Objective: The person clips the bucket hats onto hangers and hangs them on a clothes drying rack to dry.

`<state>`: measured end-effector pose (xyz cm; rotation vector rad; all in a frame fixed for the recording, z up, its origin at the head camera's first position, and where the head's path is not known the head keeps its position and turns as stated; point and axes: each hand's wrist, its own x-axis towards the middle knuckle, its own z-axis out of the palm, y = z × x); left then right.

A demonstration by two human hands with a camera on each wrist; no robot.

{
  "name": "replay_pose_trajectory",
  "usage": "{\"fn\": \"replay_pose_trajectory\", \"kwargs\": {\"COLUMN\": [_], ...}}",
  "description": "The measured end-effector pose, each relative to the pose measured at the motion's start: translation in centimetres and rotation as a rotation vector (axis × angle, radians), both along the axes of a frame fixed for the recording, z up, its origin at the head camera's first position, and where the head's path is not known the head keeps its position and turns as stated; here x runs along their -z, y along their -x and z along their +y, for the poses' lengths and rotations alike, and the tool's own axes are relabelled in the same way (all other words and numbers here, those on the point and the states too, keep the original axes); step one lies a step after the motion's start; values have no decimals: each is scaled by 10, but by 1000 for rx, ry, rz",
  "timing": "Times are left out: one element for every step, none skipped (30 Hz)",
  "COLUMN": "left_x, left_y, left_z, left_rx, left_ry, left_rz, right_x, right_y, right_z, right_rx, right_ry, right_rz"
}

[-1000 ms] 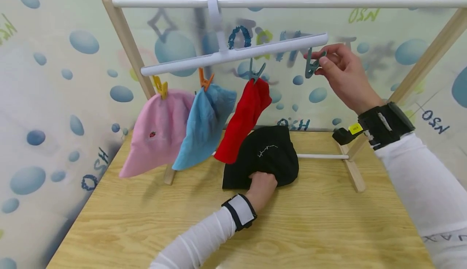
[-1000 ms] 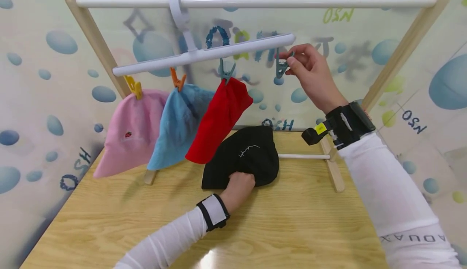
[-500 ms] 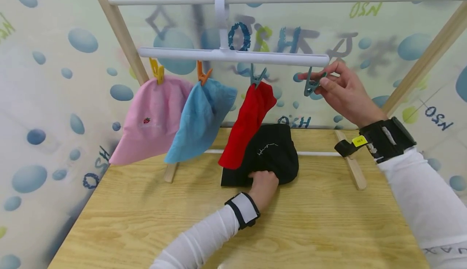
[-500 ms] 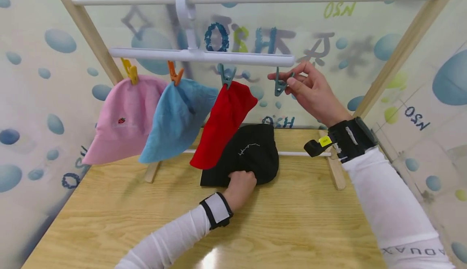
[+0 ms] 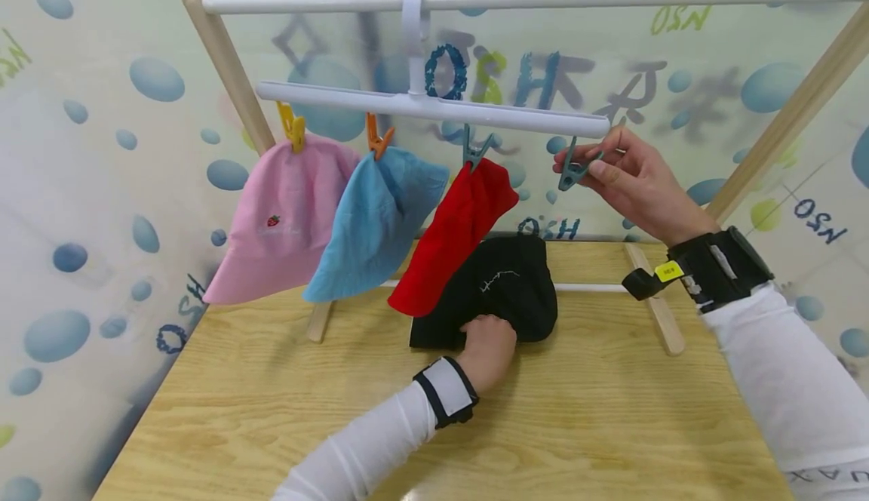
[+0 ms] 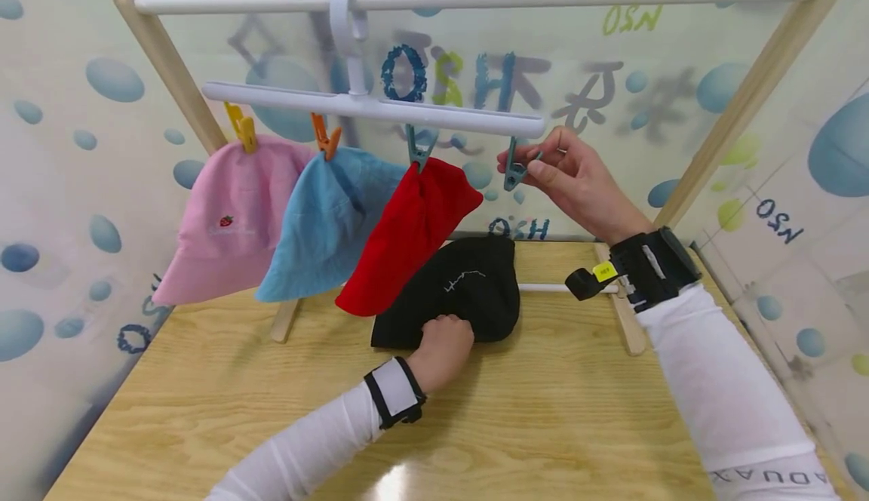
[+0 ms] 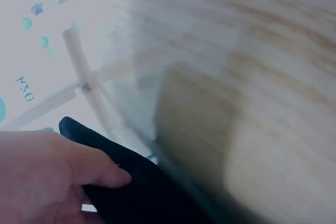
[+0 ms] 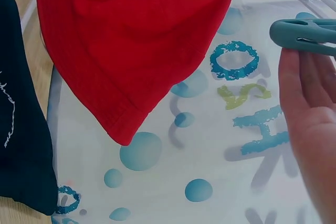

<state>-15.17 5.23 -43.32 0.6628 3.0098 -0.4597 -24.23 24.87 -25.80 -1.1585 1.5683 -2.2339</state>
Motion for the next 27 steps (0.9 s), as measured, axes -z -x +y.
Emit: {"fn": "replay_pose_trajectory", "kwargs": {"left_x": [-3, -6, -10, -13, -17, -20, -24, -27, -31, -35, -39, -43, -46, -50, -53, -57, -60, -64, -68, -72, -76, -80, -83, -87, -90, -93, -95], "left_y": [0, 0, 0, 1, 1, 2, 2, 3, 3, 4, 4, 4, 5, 5, 6, 7, 8, 9, 10, 11, 13, 14, 16, 17, 18, 19, 20], "left_z": [-1, -2, -3, -4, -5, -6, -7, -7, -8, -9, -10, -10, -11, -12, -12, -13, -13, -14, -15, -15, -16, -17, -18, -19, -20, -21, -22], "left_rx": [8, 19, 34, 49, 62, 75, 86, 94, 102, 107, 113, 121, 129, 135, 144, 150, 157, 162, 163, 165, 167, 170, 170, 168, 167, 166, 162], "left_ry": [-12, -28, -42, -60, -83, -108, -134, -158, -179, -197, -210, -222, -230, -242, -251, -264, -274, -285, -301, -317, -335, -358, -383, -415, -448, -478, -508], "left_rz": [10, 24, 37, 50, 63, 76, 91, 104, 112, 120, 126, 133, 136, 136, 138, 139, 136, 134, 124, 117, 108, 97, 85, 70, 56, 45, 31], "right_x": [0, -1, -1, -1, -1, -1, -1, -1, -1, -1, -1, -1, 0, 0, 0, 0, -1, 0, 0, 0, 0, 0, 0, 0, 0, 1, 1], "right_y": [0, 0, 0, 0, 0, 0, -1, 0, -1, -1, -1, -1, -1, -2, -2, -2, -2, -2, -3, -3, -3, -3, -3, -3, -4, -4, -4], "right_z": [0, 0, 0, 0, 0, 0, -1, -1, -1, -1, -2, -2, -2, -2, -2, -2, -2, -2, -2, -2, -2, -2, -2, -2, -2, -3, -3], "right_rx": [-1, 3, -2, -5, 1, 6, 24, 27, 34, 48, 47, 47, 56, 54, 54, 56, 57, 71, 75, 67, 60, 54, 51, 51, 56, 74, 96], "right_ry": [-4, -9, -7, -8, -13, -15, -28, -29, -30, -39, -36, -34, -41, -39, -42, -49, -53, -68, -77, -75, -74, -72, -67, -65, -63, -70, -81], "right_rz": [3, 7, 4, 3, 5, 7, 16, 18, 19, 26, 25, 26, 33, 34, 36, 37, 39, 48, 52, 50, 48, 47, 46, 47, 45, 48, 51]}}
